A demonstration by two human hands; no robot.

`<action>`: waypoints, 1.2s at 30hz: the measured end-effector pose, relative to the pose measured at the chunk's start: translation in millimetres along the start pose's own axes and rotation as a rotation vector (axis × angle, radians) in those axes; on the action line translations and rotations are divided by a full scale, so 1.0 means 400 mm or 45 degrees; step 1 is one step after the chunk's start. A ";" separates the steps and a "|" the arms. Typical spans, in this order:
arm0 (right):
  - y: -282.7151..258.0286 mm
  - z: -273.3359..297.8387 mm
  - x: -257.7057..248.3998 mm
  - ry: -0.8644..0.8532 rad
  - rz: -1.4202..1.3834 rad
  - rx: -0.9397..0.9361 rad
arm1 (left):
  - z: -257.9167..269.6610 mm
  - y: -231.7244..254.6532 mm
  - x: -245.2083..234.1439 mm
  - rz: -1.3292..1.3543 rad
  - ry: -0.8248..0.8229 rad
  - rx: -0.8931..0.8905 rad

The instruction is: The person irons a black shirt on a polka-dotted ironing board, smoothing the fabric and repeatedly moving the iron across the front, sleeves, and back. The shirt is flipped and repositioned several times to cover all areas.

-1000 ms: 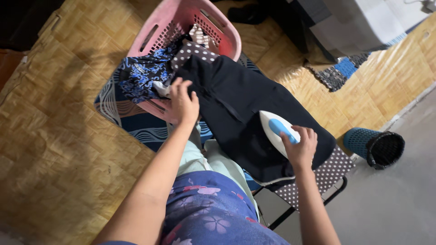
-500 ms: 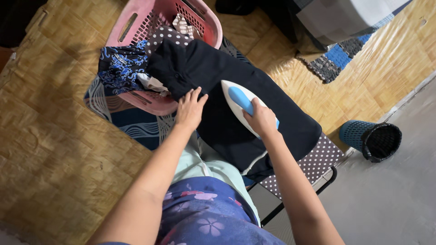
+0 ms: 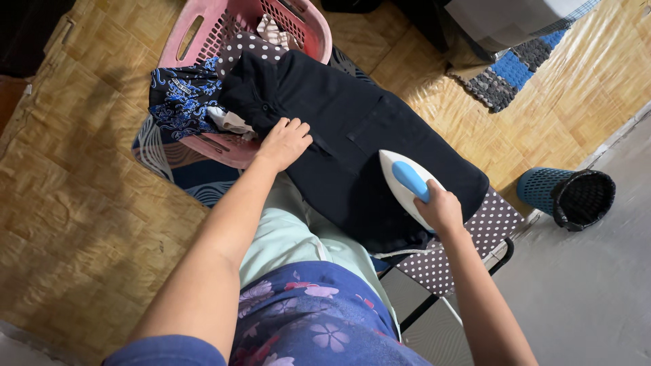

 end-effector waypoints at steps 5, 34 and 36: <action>-0.011 0.000 0.007 0.004 0.038 0.007 | -0.012 -0.005 0.019 -0.035 0.000 0.090; -0.231 -0.024 -0.025 0.138 -0.048 -0.101 | -0.052 -0.161 0.108 0.438 -0.290 -0.109; -0.175 -0.011 -0.028 0.134 -0.018 -0.011 | -0.055 -0.165 0.110 0.447 -0.305 -0.130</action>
Point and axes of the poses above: each hand's wrist, its own z-axis away from the middle knuckle, its own x-axis out of the palm, y = z × x, the point moved 8 cm from there along -z, towards the middle knuckle, and after that the axes turned 14 degrees about x, right-handed, at the moved point
